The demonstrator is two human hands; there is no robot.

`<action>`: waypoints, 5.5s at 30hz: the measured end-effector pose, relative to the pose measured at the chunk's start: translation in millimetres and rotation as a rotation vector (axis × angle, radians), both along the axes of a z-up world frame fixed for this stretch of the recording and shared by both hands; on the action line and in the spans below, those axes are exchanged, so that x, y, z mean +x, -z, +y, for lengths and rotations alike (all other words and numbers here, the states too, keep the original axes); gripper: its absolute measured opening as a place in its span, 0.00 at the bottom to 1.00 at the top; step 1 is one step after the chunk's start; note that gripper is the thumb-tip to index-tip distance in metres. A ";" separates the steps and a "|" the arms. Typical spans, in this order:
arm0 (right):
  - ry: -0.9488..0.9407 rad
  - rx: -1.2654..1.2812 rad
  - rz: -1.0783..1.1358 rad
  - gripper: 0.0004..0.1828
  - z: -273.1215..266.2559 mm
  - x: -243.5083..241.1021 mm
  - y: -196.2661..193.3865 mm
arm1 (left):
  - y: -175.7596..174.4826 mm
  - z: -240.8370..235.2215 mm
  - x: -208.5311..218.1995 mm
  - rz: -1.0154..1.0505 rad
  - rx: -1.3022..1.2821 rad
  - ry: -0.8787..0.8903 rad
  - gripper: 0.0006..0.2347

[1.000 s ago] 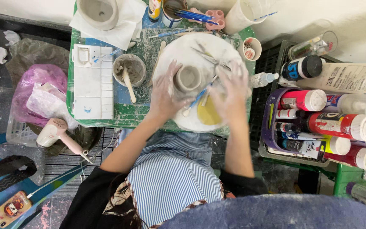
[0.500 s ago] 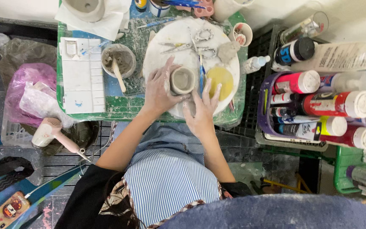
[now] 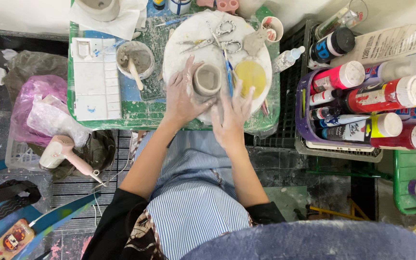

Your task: The person paints a liquid substance onto the inside and outside of a small clay cup using a brush, then smooths the exterior of the cup with a yellow sponge.

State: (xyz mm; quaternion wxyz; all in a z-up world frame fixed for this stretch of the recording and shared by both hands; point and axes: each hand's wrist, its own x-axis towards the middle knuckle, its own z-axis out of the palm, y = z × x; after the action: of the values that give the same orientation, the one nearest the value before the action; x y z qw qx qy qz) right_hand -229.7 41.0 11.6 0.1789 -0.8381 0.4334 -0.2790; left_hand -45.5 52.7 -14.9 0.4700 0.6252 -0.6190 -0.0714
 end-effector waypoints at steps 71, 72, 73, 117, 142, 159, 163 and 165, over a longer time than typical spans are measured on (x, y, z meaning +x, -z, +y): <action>0.144 -0.162 0.551 0.38 -437.6 67.1 17.0 | -9.8 -18.0 -6.7 0.132 0.062 0.153 0.51; 0.142 -0.274 0.626 0.44 -437.1 82.6 22.7 | -10.3 -16.3 -6.2 0.121 0.066 0.147 0.51; 0.150 -0.385 0.701 0.50 -434.1 94.3 22.1 | -11.5 -16.4 -5.3 0.110 0.068 0.151 0.51; -0.386 -0.080 0.101 0.29 -88.6 -3.4 -32.4 | -8.5 -17.8 -4.0 -0.010 0.126 0.108 0.48; -0.345 -0.201 0.126 0.29 -93.0 -6.7 -34.1 | 1.0 -9.6 -6.1 0.026 -0.049 0.018 0.46; -0.154 0.007 -0.054 0.21 -44.5 -0.8 -34.5 | 5.5 26.5 -19.9 0.091 -0.074 0.064 0.36; -0.135 -0.008 -0.091 0.24 -46.4 5.7 -28.0 | 10.1 32.4 -28.8 0.132 -0.106 0.047 0.33; -0.167 0.014 -0.076 0.23 -43.3 5.5 -24.6 | 10.7 33.0 -34.1 0.135 -0.107 0.040 0.32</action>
State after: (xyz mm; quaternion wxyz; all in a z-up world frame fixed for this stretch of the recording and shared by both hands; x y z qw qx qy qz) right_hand -224.1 -2.4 36.2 0.2238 -0.8587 0.3569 -0.2917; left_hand -79.6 85.8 -25.6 0.5419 0.5805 -0.6012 -0.0894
